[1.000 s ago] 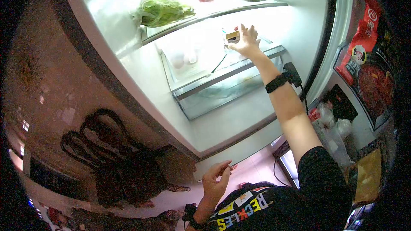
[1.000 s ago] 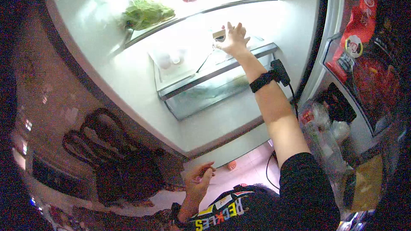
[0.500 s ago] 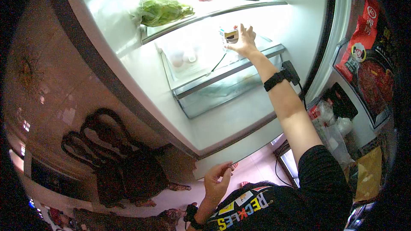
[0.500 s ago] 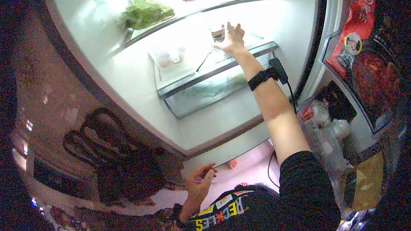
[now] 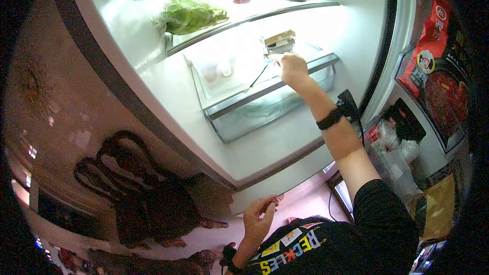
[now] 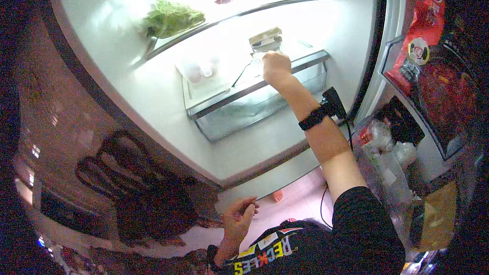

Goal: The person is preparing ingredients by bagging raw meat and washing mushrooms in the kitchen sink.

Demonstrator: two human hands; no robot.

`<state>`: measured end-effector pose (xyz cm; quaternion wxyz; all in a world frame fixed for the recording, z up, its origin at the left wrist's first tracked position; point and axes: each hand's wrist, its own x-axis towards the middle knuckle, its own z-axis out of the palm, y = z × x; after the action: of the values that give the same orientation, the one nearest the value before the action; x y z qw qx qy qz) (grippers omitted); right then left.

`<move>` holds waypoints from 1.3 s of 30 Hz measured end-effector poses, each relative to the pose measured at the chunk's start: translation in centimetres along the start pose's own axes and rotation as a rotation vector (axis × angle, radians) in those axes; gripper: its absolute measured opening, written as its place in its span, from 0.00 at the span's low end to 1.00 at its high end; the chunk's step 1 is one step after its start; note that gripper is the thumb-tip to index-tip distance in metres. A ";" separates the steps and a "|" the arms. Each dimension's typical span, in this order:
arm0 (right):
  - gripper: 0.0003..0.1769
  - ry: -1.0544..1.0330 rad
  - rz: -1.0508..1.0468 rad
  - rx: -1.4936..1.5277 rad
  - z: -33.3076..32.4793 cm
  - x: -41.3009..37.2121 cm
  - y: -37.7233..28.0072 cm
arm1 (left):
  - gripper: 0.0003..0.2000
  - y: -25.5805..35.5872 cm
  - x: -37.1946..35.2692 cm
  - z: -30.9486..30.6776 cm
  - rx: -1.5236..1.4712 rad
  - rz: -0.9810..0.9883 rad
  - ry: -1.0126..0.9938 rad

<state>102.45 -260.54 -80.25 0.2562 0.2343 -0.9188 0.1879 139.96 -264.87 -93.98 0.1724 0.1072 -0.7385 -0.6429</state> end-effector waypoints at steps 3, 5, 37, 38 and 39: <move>0.09 0.081 -0.108 0.081 -0.4 -0.2 -0.2 | 0.10 -0.3 -0.1 0.0 0.010 -0.023 0.015; 0.09 0.042 -0.138 0.124 -0.6 0.1 -0.2 | 0.10 -0.7 -0.1 0.1 0.013 -0.008 0.006; 0.32 0.029 0.471 1.200 -1.0 10.2 5.2 | 0.11 0.9 1.2 1.8 -0.021 -0.095 -0.042; 0.33 -0.219 0.487 1.329 -0.5 10.4 5.5 | 0.11 1.0 1.1 1.8 0.013 -0.105 -0.055; 0.32 -0.285 0.308 1.245 0.0 10.7 5.8 | 0.11 0.8 0.9 1.9 0.014 -0.107 -0.055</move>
<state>91.25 -259.37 -75.55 -0.0813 0.2271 -0.6863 0.6862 138.45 -263.34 -93.29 0.1168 0.1301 -0.7407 -0.6487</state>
